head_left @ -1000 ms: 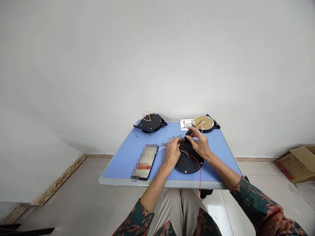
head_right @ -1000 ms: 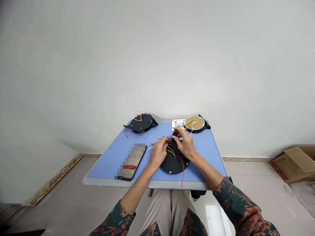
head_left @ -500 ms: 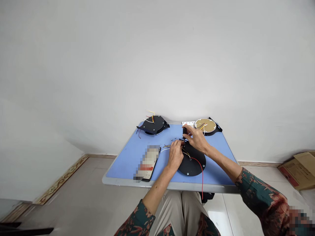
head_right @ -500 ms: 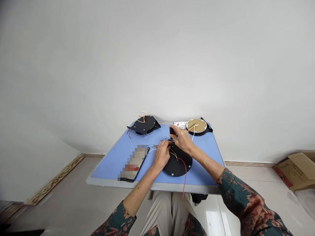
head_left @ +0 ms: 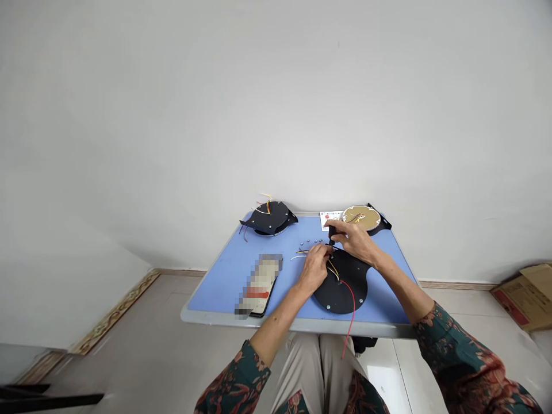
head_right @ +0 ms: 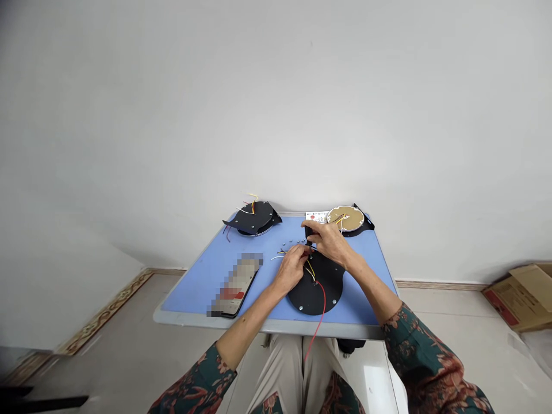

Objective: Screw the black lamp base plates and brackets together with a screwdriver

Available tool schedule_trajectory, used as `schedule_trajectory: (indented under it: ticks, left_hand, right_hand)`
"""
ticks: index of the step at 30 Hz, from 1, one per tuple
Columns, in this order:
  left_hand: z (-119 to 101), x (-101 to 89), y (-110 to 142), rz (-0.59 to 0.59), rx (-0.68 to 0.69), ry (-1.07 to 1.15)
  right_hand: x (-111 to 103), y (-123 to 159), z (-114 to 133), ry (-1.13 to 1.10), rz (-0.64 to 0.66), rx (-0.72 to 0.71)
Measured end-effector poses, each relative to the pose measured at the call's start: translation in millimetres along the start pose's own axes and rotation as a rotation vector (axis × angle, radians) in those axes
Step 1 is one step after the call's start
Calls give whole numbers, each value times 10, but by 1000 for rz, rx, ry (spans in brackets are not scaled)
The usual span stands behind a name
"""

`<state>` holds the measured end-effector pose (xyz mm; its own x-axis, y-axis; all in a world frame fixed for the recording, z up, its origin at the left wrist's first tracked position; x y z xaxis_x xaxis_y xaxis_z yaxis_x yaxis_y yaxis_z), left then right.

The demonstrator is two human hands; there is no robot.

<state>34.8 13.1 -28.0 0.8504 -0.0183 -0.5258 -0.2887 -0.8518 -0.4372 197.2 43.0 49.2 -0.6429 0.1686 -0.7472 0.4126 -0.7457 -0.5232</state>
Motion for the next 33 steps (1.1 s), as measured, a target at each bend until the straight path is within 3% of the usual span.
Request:
schedule_trajectory:
  ticks: [5,10,12,15,18,21,25,33]
  left_hand:
    - [-30,53,-64,59,33,-16]
    - [-157,87,-27,28,7,-89]
    - [-238,32,134,-41,25,-134]
    - [-309,-156,561,-242,11,-263]
    - [-257,-430,1055,-500,-131,-497]
    - [-134,-673,1394,-606,-278,-670]
    - [-70,-831,1506,-526,-447,-747]
    - [-261,-1124,1272,-225,-683,-753]
  right_hand:
    - [-9,181,-48,-28,-102,59]
    - [113,224,-76,-51,-152,29]
    - [153,255,-86,-34,-184,25]
    - [204,324,-105,-33,-227,36]
    - [233,374,-107,-44,-269,22]
    - [236,383,-90,-36,-285,3]
    - [222,360,-81,-3,-280,13]
    - [214,317,-40,52,-265,-32]
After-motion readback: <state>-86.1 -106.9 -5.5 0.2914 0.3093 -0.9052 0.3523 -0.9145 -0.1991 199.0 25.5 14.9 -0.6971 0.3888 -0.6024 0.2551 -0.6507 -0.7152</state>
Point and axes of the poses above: each hand's wrist, its own y-axis away from the middle knuckle, its own x-axis out of the palm, z = x × y, the point moved 1 cm from there along -y, towards the middle knuckle, and after that the axes turned 10 degrees about y, right-handed, at the moved point
